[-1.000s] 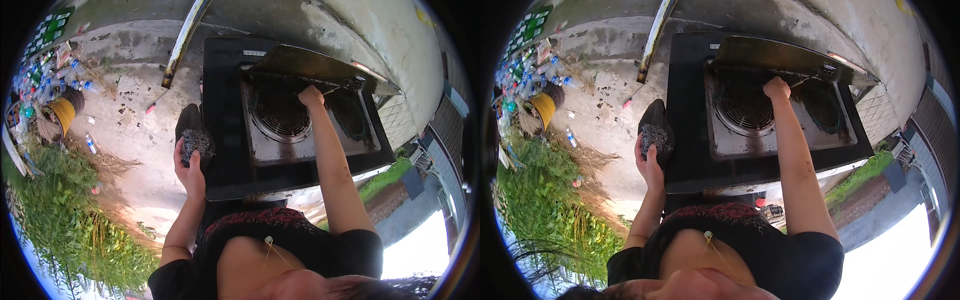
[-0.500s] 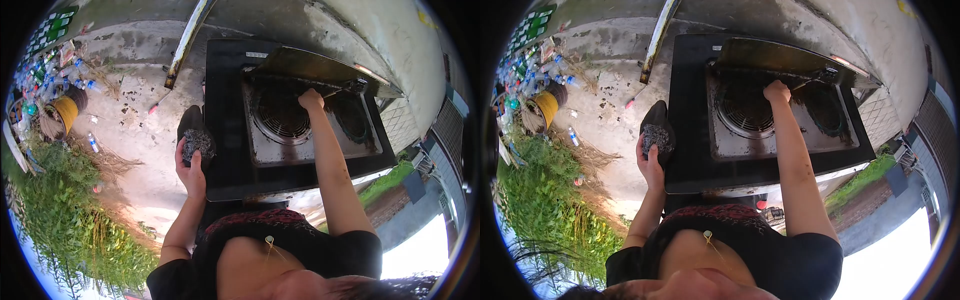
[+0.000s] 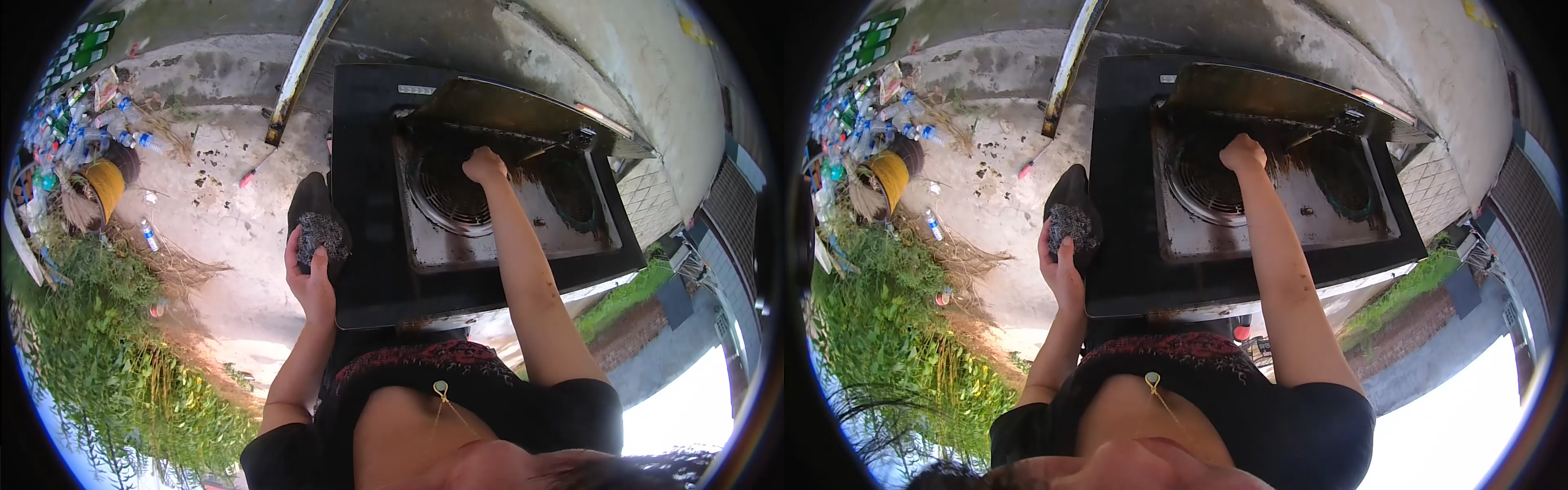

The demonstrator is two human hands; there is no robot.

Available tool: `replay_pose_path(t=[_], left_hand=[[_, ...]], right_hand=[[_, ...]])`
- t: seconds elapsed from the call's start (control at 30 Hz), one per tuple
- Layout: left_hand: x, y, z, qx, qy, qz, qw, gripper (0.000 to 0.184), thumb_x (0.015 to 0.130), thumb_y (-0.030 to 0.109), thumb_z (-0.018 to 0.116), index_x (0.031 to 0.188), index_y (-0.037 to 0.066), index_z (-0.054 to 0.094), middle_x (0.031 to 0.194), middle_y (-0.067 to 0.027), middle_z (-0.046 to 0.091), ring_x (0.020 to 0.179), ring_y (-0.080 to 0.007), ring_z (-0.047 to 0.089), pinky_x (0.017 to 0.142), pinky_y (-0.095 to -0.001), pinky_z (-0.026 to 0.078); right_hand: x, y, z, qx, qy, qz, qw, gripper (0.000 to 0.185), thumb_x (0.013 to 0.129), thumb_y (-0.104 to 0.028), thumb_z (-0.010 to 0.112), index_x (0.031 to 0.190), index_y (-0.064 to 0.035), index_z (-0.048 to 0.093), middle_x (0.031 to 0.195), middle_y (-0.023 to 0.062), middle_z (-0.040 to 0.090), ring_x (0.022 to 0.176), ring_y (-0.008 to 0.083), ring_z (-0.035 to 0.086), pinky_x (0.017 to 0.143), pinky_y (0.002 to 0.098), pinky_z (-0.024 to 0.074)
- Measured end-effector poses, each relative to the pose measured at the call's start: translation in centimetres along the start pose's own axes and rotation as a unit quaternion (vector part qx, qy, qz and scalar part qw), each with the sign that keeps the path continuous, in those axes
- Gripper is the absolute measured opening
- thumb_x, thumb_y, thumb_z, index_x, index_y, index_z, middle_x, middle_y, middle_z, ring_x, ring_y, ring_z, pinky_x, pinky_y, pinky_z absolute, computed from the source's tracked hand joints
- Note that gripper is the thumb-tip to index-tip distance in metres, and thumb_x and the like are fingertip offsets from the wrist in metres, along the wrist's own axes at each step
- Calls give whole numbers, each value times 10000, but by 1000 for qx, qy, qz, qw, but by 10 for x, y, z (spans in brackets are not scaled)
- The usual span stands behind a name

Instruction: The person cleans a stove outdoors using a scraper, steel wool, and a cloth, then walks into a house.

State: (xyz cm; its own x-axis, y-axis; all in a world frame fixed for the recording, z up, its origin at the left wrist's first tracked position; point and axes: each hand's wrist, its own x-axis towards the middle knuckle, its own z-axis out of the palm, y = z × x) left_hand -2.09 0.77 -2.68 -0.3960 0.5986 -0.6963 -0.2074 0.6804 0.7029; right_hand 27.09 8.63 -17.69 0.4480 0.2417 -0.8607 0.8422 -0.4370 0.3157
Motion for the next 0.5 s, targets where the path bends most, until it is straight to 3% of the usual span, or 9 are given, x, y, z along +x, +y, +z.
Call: replay_pose_path(t=[0.1,0.2,0.27,0.3,0.4,0.5], left_hand=[[0,0,3,-1,11,4,1000,374,772,29,513,1135,-8,428,1049,-90,480,916,-136,466,810,-238,385],[1,3,3,-5,19,6,1000,375,765,-1,512,1132,-5,430,1028,-85,487,897,-128,474,790,-230,399],[0,0,1,-7,19,0,1000,372,768,-5,505,1132,-4,430,1025,-84,490,893,-127,476,788,-229,399],[2,-3,0,-9,18,2,1000,370,769,-8,501,1132,-5,429,1026,-84,489,892,-126,477,787,-228,399],[2,-5,1,-22,21,-4,1000,366,773,-11,493,1133,-6,427,1029,-83,488,893,-126,477,789,-227,398],[2,-2,3,-34,16,-2,999,363,778,-6,493,1134,-7,425,1030,-82,489,893,-127,477,792,-228,398]], right_hand=[[-13,-22,-18,-14,-37,-89,995,360,727,-231,502,1055,-85,535,1092,140,525,1011,275,507,836,349,421],[20,16,-16,29,18,-68,997,364,722,-230,508,1044,-62,540,1086,149,526,1007,275,509,834,347,422],[29,32,-21,3,18,3,1000,363,721,-223,512,1035,-43,544,1081,147,531,1004,264,515,833,346,424],[13,25,-26,48,19,41,998,355,706,-215,488,976,3,563,1084,184,514,1014,279,500,852,339,408],[-6,-4,-10,29,18,67,997,348,713,-216,485,987,-14,558,1060,187,528,1015,276,501,841,337,415],[-9,2,-14,-1,7,-39,999,334,713,-226,490,1012,-94,560,1044,118,552,983,265,520,819,344,426]])
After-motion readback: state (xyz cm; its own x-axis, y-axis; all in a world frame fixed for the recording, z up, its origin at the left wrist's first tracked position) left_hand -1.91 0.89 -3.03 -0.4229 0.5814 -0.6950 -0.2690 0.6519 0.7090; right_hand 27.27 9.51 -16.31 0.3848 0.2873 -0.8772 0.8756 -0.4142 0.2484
